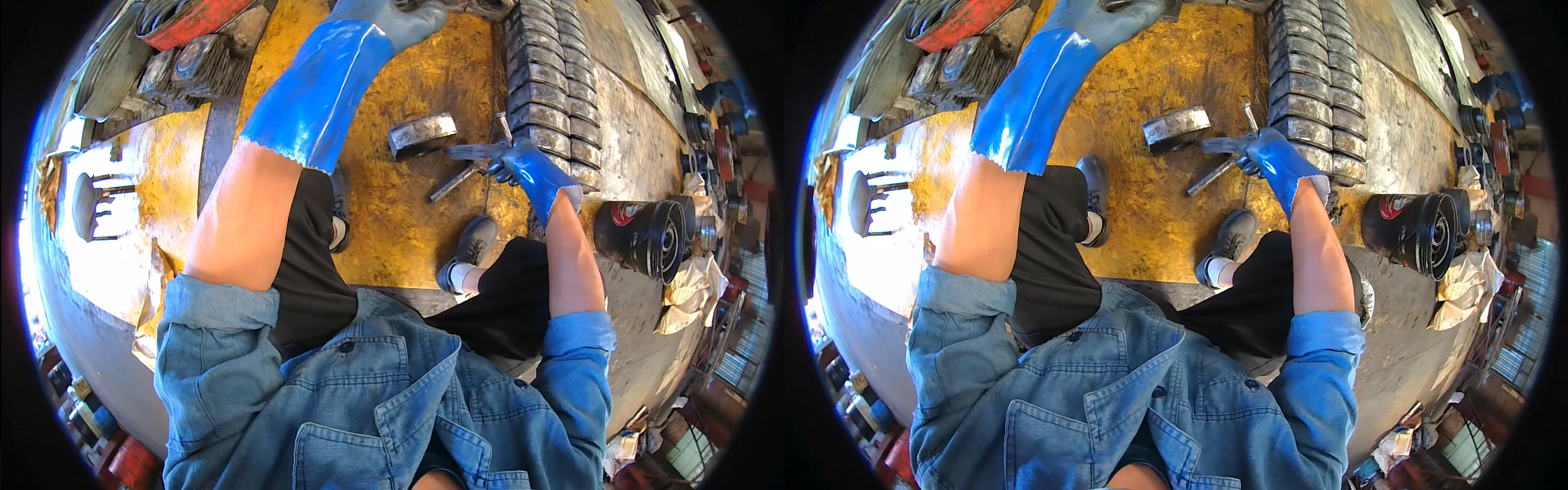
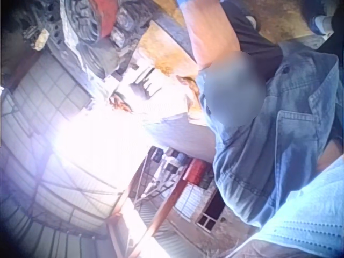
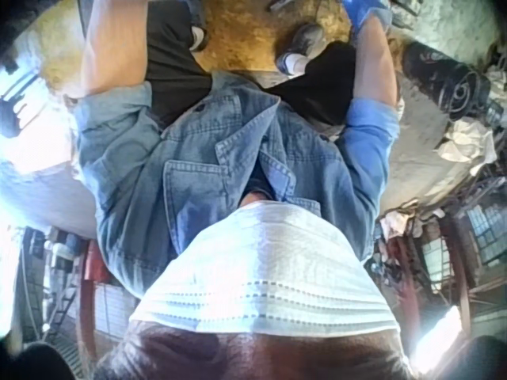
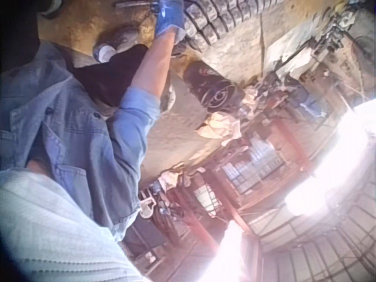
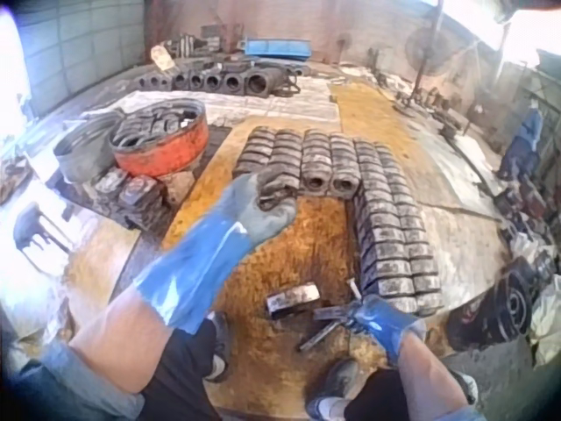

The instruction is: The person, wearing blue gloves, picks up metal rings and rectangular metal blocks from a floor workspace and places them into organized rows. They use a small handheld tool to clean or scrape the interior of several metal rings and inspect the surfaces of the blocks before setting them down.

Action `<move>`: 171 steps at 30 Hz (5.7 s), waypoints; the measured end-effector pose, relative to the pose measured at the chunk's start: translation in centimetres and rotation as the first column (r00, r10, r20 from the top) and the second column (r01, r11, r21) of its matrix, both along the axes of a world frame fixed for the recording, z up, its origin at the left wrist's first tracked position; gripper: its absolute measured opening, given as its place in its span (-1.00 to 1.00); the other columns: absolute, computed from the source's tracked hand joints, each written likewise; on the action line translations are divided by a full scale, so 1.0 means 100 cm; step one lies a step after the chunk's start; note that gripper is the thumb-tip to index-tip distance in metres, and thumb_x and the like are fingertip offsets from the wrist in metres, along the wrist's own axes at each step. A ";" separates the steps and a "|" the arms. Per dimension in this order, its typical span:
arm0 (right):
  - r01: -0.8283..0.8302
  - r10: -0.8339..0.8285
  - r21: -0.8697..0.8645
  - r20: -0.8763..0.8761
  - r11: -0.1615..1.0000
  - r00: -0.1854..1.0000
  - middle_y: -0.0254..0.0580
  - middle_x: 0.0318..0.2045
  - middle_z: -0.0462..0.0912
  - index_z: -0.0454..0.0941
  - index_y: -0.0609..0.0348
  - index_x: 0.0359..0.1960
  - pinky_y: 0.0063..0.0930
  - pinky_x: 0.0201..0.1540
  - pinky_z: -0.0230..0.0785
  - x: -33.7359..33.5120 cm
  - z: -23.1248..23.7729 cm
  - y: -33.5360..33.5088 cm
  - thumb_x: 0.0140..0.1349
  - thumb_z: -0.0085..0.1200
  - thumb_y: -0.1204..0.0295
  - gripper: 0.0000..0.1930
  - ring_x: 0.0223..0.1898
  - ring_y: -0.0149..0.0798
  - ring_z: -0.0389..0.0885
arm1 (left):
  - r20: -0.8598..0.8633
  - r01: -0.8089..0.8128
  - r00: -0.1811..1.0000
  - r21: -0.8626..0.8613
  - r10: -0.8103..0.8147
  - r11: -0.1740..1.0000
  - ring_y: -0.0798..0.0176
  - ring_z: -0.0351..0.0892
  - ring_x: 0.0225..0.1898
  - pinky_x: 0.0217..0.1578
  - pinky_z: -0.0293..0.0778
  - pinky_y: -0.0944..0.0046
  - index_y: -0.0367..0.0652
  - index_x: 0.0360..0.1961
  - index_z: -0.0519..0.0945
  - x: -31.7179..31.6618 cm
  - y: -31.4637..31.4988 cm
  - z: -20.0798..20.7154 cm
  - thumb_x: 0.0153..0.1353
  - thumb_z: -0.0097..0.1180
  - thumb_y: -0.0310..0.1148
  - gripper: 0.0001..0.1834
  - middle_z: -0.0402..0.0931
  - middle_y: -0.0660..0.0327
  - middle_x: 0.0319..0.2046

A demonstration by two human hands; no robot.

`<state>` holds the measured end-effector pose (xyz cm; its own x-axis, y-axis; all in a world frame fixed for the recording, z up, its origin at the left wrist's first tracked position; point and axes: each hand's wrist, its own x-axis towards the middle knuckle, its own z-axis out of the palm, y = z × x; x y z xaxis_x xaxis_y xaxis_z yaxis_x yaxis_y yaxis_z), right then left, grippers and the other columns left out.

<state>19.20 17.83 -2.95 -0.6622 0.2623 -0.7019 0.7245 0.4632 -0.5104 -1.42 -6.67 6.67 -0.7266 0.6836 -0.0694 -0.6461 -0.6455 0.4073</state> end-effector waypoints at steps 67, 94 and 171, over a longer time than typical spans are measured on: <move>0.091 -0.287 -0.434 -0.412 0.896 0.865 -0.16 -0.26 0.72 0.57 0.29 -0.04 -0.55 -0.45 0.41 0.040 -0.102 -0.117 0.38 0.07 0.33 -0.73 -0.48 -0.45 0.57 | -0.921 -0.921 0.356 -0.374 -0.159 0.105 -0.11 0.61 -0.11 0.00 0.48 0.02 -0.24 -0.11 0.56 0.034 -0.044 0.039 0.04 0.25 0.05 -0.42 0.64 -0.06 -0.21; -0.496 0.540 0.640 0.147 0.587 0.829 0.00 -0.29 0.71 0.57 -0.07 0.07 -0.02 -0.34 0.49 0.007 -0.218 -0.174 0.26 -0.05 0.25 -0.64 -0.31 0.11 0.70 | -0.945 -0.939 0.314 -0.324 -0.093 0.117 -0.14 0.59 -0.03 0.04 0.47 0.03 -0.24 0.05 0.49 0.035 -0.073 0.038 0.06 0.24 -0.03 -0.38 0.60 -0.14 -0.12; -0.464 0.620 0.569 -0.105 0.678 0.777 -0.16 -0.05 0.71 0.71 0.04 -0.11 -0.27 -0.08 0.49 -0.021 -0.094 -0.061 0.20 0.01 0.29 -0.69 -0.04 -0.14 0.68 | -0.010 -0.822 0.216 -0.541 -0.976 -0.177 -0.10 0.63 -0.10 -0.11 0.55 -0.03 -0.11 0.42 0.07 0.069 0.022 -0.292 -0.08 0.33 0.24 0.16 0.56 -0.09 -0.03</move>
<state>17.08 11.70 -12.36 -0.9344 0.0436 -0.3535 0.1314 0.9646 -0.2286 5.43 -4.44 -22.50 -0.7558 0.5798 -0.3045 0.6052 0.7959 0.0133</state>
